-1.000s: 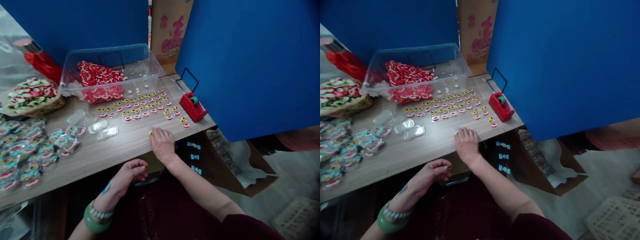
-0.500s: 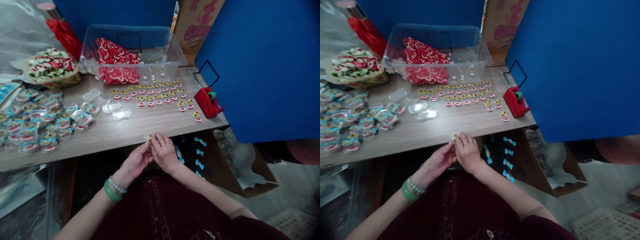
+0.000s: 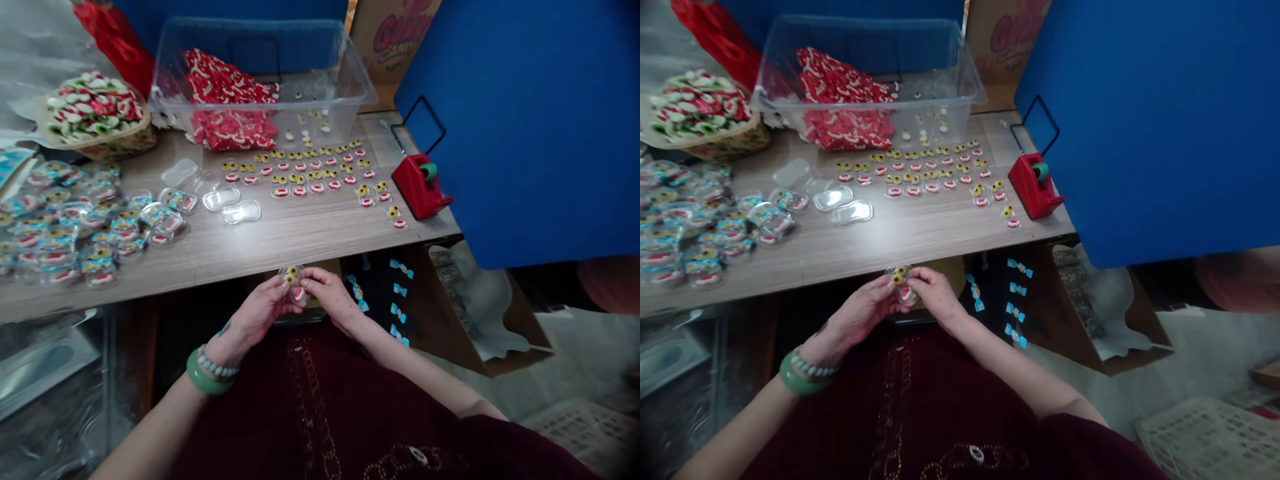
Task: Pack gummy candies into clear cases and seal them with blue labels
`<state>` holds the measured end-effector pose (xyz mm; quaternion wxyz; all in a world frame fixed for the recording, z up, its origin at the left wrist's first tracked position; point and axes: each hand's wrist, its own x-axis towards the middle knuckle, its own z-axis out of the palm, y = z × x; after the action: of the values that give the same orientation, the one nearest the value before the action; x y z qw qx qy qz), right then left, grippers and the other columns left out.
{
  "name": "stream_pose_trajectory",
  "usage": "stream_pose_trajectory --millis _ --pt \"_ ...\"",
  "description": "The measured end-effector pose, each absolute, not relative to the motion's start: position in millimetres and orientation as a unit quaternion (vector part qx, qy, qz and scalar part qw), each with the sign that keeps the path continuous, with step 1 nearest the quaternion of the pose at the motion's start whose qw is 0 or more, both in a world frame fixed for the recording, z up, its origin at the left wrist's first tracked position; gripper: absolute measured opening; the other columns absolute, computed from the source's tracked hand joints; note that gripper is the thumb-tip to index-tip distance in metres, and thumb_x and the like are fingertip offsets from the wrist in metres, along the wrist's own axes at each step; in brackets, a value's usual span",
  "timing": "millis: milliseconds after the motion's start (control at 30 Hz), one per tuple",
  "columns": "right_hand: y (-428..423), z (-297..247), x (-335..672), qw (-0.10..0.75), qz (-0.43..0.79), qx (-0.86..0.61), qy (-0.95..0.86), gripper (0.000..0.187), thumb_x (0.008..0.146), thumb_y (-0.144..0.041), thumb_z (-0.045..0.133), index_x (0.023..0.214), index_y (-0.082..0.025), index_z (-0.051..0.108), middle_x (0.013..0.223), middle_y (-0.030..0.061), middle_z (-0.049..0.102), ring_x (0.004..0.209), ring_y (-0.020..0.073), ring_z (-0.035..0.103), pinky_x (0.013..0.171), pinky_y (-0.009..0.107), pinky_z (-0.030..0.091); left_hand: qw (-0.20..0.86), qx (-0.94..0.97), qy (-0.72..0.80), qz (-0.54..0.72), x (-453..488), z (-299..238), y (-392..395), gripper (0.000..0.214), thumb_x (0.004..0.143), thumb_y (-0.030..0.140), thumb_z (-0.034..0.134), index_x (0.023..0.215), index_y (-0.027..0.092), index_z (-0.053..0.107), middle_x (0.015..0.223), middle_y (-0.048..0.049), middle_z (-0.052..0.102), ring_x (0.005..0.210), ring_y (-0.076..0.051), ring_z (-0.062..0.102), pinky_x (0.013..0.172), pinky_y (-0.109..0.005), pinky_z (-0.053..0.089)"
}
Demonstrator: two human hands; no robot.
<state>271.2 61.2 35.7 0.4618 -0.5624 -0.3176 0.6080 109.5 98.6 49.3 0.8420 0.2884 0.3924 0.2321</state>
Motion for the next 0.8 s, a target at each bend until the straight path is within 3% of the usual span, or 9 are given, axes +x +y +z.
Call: stream_pose_trajectory --millis 233,467,567,733,800 --pt "51 33 263 0.465 0.606 -0.584 -0.275 0.013 0.075 -0.029 0.068 0.084 -0.02 0.07 0.072 -0.0023 0.066 0.064 0.0125 0.058 0.065 0.028 0.047 0.81 0.312 0.44 0.229 114 46 89 0.035 0.07 0.036 0.085 0.093 0.016 0.069 0.078 -0.0028 0.068 0.068 -0.014 0.063 0.063 -0.026 0.054" --pt "48 29 270 0.466 0.746 -0.462 -0.108 0.025 0.056 -0.016 0.079 0.076 -0.018 0.064 0.073 -0.0028 0.065 0.067 0.0131 0.06 0.069 0.031 0.05 0.8 0.277 0.485 0.222 108 41 84 0.042 0.056 0.039 0.091 0.08 0.01 0.073 0.072 -0.007 0.071 0.062 -0.016 0.065 0.056 -0.026 0.053" --pt "43 21 262 0.495 0.73 -0.466 -0.068 0.023 0.055 -0.013 0.075 0.073 -0.018 0.061 0.07 -0.0033 0.064 0.065 0.0121 0.058 0.068 0.029 0.048 0.771 0.246 0.535 0.243 108 36 78 0.046 0.048 0.039 0.094 0.075 0.01 0.071 0.067 -0.0049 0.07 0.057 -0.015 0.063 0.054 -0.026 0.053" --pt "36 9 248 0.517 0.722 -0.459 0.011 0.023 0.057 -0.014 0.074 0.072 -0.018 0.058 0.065 -0.0037 0.061 0.062 0.0122 0.057 0.066 0.029 0.048 0.726 0.287 0.553 0.291 115 31 68 0.049 0.047 0.032 0.095 0.085 0.012 0.072 0.078 -0.0031 0.073 0.067 -0.014 0.066 0.065 -0.024 0.055" --pt "35 7 245 0.529 0.711 -0.464 0.014 0.024 0.058 -0.015 0.075 0.073 -0.018 0.057 0.066 -0.0037 0.061 0.062 0.0124 0.058 0.067 0.03 0.049 0.722 0.279 0.567 0.281 119 31 68 0.048 0.044 0.032 0.095 0.081 0.012 0.072 0.075 -0.0027 0.072 0.065 -0.014 0.065 0.063 -0.024 0.054"
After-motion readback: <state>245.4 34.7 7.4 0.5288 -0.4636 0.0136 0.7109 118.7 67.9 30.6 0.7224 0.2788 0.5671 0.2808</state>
